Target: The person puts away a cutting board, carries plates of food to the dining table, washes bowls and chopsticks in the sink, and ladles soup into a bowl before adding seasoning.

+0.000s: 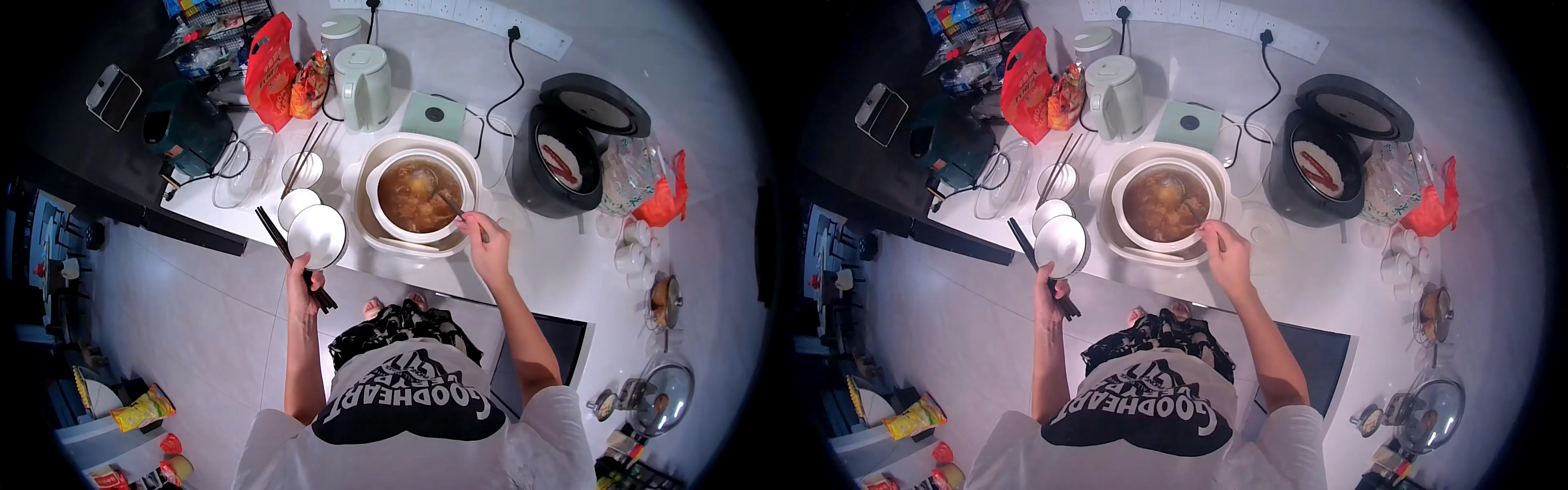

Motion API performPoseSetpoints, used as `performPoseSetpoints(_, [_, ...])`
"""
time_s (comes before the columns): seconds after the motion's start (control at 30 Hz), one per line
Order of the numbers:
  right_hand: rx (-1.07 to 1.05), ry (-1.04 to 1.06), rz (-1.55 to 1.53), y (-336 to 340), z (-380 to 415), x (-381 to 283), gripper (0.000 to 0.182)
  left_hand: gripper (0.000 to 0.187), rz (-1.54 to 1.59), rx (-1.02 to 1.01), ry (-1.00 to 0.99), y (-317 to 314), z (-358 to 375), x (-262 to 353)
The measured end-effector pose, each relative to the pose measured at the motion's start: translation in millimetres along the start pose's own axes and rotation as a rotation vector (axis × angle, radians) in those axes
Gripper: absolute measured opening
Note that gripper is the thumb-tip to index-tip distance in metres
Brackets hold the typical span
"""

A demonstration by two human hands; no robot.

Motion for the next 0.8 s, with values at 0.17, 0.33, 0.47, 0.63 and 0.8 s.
performPoseSetpoints(0.17, [-0.253,0.040,0.062,-1,-7,-12,0.022,0.015,0.002,0.015,0.007,-4,-3,1])
performPoseSetpoints(0.33, [-0.101,-0.243,-0.254,1,-6,-3,0.021,0.013,0.001,-0.020,0.010,-3,-8,0])
performPoseSetpoints(0.47, [0.021,-0.483,-0.451,6,-8,3,0.022,0.018,-0.048,-0.051,0.009,-8,-10,-1])
performPoseSetpoints(0.63, [0.218,-0.575,-0.569,15,-2,11,0.023,0.018,-0.044,-0.038,0.007,-11,-7,-2])
performPoseSetpoints(0.8, [0.281,-0.530,-0.504,23,-5,-1,0.024,0.018,-0.044,-0.041,0.020,-9,-10,-3])
Point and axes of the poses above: each hand's wrist, its own z-axis away from the middle knuckle, its own y-axis out of the back of the hand, x = y × z, the point moved 2 cm from there along -z, towards the middle knuckle, and after that the axes turned 15 degrees about y, right-handed, at the moved point
